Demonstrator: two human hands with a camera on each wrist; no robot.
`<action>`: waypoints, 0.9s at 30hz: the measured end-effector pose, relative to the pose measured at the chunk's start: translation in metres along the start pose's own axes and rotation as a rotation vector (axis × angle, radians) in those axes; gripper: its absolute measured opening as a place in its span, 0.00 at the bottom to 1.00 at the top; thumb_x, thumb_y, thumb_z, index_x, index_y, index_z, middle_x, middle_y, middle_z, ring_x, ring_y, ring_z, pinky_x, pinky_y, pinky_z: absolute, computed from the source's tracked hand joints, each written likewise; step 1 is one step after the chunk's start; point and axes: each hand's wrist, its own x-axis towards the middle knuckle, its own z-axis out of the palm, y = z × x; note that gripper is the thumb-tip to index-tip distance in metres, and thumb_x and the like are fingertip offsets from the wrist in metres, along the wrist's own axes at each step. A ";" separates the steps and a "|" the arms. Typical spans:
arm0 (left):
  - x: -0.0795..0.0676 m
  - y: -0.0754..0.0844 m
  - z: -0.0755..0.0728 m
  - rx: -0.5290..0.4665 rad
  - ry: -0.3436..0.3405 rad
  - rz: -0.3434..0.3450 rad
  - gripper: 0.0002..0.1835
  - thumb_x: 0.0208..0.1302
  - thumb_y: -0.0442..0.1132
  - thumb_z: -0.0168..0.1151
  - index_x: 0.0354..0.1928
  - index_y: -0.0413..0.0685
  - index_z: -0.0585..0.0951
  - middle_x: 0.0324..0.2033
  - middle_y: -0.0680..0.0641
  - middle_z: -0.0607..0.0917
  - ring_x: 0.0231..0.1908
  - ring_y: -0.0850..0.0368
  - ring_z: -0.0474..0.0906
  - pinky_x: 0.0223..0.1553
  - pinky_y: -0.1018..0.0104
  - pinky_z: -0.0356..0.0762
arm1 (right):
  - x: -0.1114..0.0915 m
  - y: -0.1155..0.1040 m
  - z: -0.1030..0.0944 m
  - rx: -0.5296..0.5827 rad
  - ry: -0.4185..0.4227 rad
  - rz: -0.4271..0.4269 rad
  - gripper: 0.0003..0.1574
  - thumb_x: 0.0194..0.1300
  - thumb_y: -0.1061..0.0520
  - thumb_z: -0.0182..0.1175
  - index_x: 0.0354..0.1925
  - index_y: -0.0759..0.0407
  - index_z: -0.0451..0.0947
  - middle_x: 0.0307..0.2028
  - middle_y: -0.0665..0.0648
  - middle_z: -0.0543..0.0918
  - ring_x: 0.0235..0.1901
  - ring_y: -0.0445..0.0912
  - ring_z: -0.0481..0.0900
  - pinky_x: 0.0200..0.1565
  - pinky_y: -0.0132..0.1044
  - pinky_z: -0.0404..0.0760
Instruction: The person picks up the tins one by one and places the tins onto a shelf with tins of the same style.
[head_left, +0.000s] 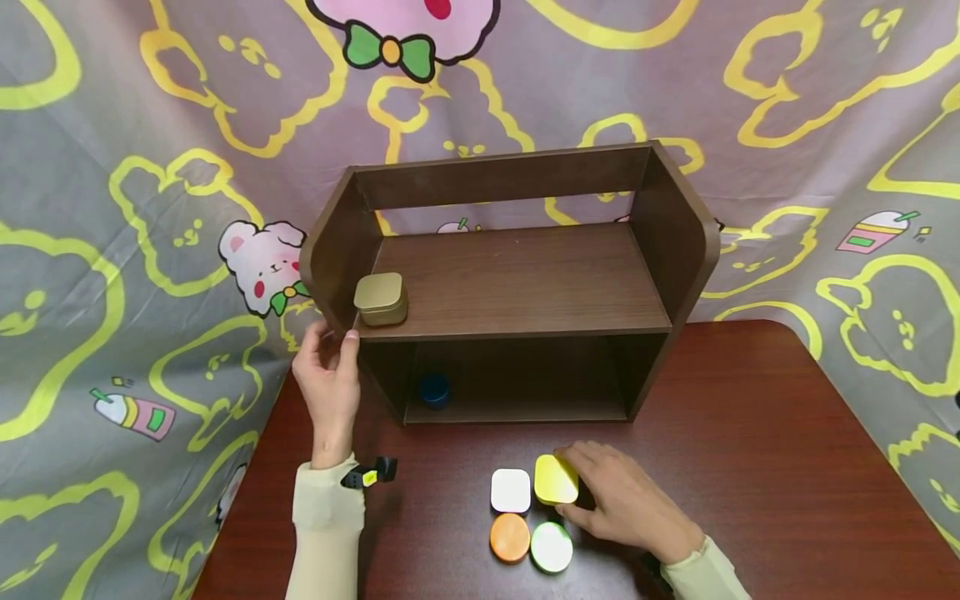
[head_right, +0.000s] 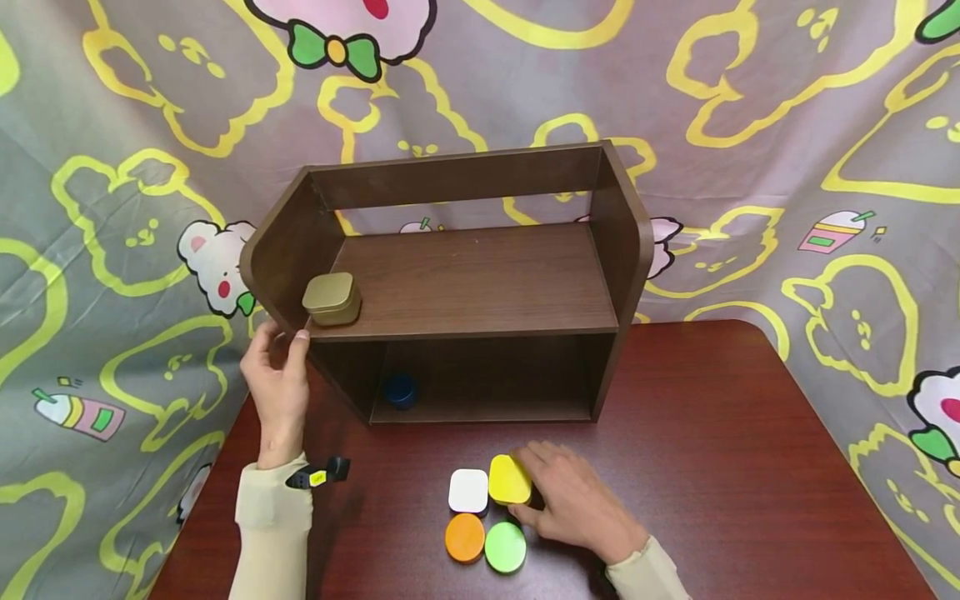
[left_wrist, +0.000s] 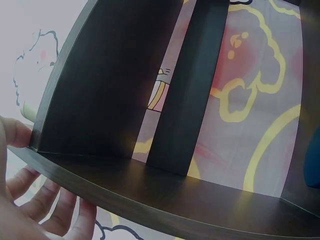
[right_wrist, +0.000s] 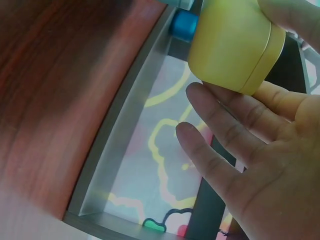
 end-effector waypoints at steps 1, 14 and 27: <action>0.000 0.000 0.000 -0.003 0.002 0.001 0.13 0.68 0.31 0.65 0.52 0.33 0.84 0.40 0.63 0.83 0.42 0.61 0.81 0.45 0.78 0.80 | 0.000 0.000 -0.001 0.003 0.002 -0.002 0.38 0.49 0.41 0.79 0.54 0.54 0.80 0.45 0.47 0.85 0.45 0.42 0.83 0.49 0.44 0.84; 0.001 -0.002 0.001 -0.038 0.018 -0.003 0.13 0.67 0.30 0.64 0.51 0.31 0.84 0.39 0.60 0.83 0.41 0.61 0.81 0.44 0.77 0.80 | 0.003 -0.003 -0.014 0.005 0.016 -0.005 0.36 0.48 0.41 0.79 0.53 0.53 0.80 0.44 0.45 0.85 0.44 0.41 0.83 0.48 0.44 0.84; 0.000 -0.003 0.002 -0.033 0.017 -0.015 0.14 0.68 0.30 0.64 0.52 0.31 0.83 0.40 0.61 0.83 0.42 0.61 0.81 0.46 0.77 0.80 | 0.008 -0.005 -0.022 0.005 0.058 -0.047 0.36 0.48 0.41 0.78 0.52 0.53 0.80 0.40 0.44 0.83 0.40 0.39 0.79 0.45 0.40 0.82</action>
